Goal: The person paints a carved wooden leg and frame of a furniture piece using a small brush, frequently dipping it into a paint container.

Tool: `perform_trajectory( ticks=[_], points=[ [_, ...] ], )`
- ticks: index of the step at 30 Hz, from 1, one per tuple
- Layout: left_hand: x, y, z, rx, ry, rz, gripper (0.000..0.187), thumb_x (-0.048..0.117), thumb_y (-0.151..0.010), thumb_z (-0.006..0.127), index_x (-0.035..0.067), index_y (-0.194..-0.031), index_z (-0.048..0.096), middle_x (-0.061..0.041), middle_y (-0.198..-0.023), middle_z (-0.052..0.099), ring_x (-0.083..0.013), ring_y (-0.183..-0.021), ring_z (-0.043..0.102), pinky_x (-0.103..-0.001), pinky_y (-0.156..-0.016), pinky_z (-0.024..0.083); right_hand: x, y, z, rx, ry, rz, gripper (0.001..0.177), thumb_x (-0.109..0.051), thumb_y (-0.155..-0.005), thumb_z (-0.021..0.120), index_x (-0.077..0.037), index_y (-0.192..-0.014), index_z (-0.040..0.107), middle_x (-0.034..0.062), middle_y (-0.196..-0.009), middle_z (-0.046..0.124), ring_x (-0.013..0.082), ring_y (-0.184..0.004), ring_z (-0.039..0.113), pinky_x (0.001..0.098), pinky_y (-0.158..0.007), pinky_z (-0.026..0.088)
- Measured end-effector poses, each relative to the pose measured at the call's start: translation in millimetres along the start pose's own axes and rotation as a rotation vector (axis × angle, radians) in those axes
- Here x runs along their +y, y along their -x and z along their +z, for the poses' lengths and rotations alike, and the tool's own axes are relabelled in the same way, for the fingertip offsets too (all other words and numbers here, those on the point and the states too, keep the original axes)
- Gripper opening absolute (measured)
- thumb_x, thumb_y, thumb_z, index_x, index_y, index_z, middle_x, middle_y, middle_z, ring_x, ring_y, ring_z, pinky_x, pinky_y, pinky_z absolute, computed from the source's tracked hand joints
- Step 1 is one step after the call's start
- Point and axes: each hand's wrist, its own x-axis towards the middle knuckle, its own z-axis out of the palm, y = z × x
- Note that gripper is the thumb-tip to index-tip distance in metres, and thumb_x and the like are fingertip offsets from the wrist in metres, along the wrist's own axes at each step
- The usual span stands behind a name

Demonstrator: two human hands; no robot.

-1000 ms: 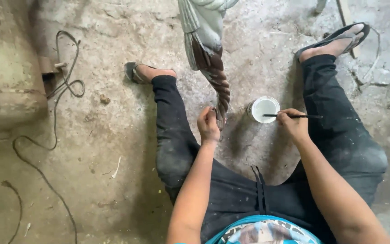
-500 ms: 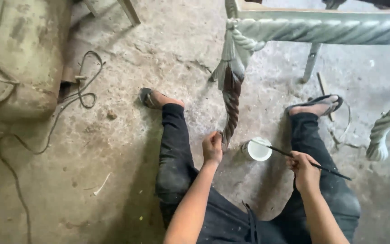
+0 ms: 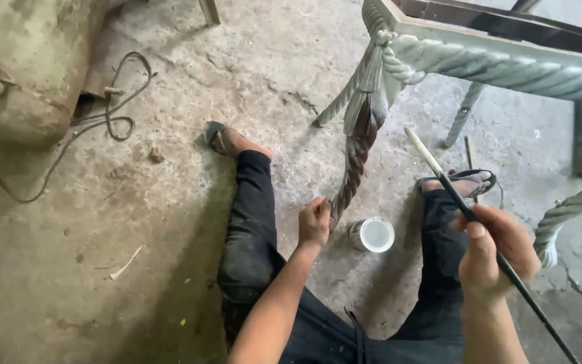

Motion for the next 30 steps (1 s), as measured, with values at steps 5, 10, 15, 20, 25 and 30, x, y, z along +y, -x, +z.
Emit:
perform_trajectory(
  ticks=[5,10,15,20,25,30],
  points=[
    [-7,-1,1,0.004,-0.026,0.016,0.049,0.045,-0.104,0.048,0.016,-0.066,0.036,0.003,-0.054,0.034,-0.0113,-0.049,0.034,-0.033,-0.050,0.025,-26,-25,32,-0.113,-0.016,-0.064,0.030,-0.015,-0.105,0.057,0.014,-0.113,0.059,0.0322,-0.104,0.066,0.0379,-0.081,0.072,0.0363,-0.070,0.062],
    [-9,-2,2,0.001,-0.016,0.032,0.050,0.047,-0.104,0.048,0.016,-0.066,0.038,0.003,-0.055,0.035,-0.0107,-0.051,0.034,-0.033,-0.051,0.025,-29,-38,47,-0.146,-0.027,-0.087,0.030,-0.012,-0.104,0.055,0.016,-0.112,0.059,0.0356,-0.107,0.065,0.0398,-0.083,0.073,0.0358,-0.069,0.063],
    [-9,1,2,0.012,-0.007,0.019,0.049,0.043,-0.104,0.049,0.016,-0.065,0.039,0.003,-0.053,0.037,-0.0111,-0.050,0.036,-0.033,-0.050,0.026,-17,-26,38,-0.132,0.053,-0.073,0.027,-0.011,-0.104,0.057,0.014,-0.110,0.061,0.0299,-0.102,0.066,0.0332,-0.077,0.071,0.0358,-0.072,0.061],
    [-10,-1,3,0.012,0.018,0.024,0.048,0.042,-0.104,0.050,0.016,-0.066,0.038,0.005,-0.054,0.036,-0.0095,-0.051,0.034,-0.032,-0.049,0.026,-13,-17,32,-0.103,0.056,-0.088,0.026,-0.011,-0.104,0.058,0.015,-0.107,0.060,0.0302,-0.099,0.064,0.0343,-0.078,0.070,0.0402,-0.077,0.060],
    [-13,-2,3,-0.003,0.012,0.025,0.049,0.041,-0.106,0.047,0.016,-0.066,0.035,0.003,-0.055,0.032,-0.0107,-0.048,0.032,-0.032,-0.049,0.025,-32,-41,52,-0.123,0.028,-0.164,0.029,-0.012,-0.103,0.056,0.017,-0.106,0.059,0.0356,-0.099,0.064,0.0412,-0.088,0.072,0.0373,-0.067,0.064],
    [-12,-1,3,0.007,0.010,0.008,0.049,0.040,-0.105,0.049,0.014,-0.065,0.039,0.002,-0.055,0.036,-0.0118,-0.051,0.035,-0.033,-0.051,0.027,-35,-37,53,-0.145,0.070,-0.168,0.026,-0.008,-0.102,0.057,0.017,-0.103,0.061,0.0350,-0.098,0.065,0.0446,-0.096,0.073,0.0383,-0.070,0.064]
  ],
)
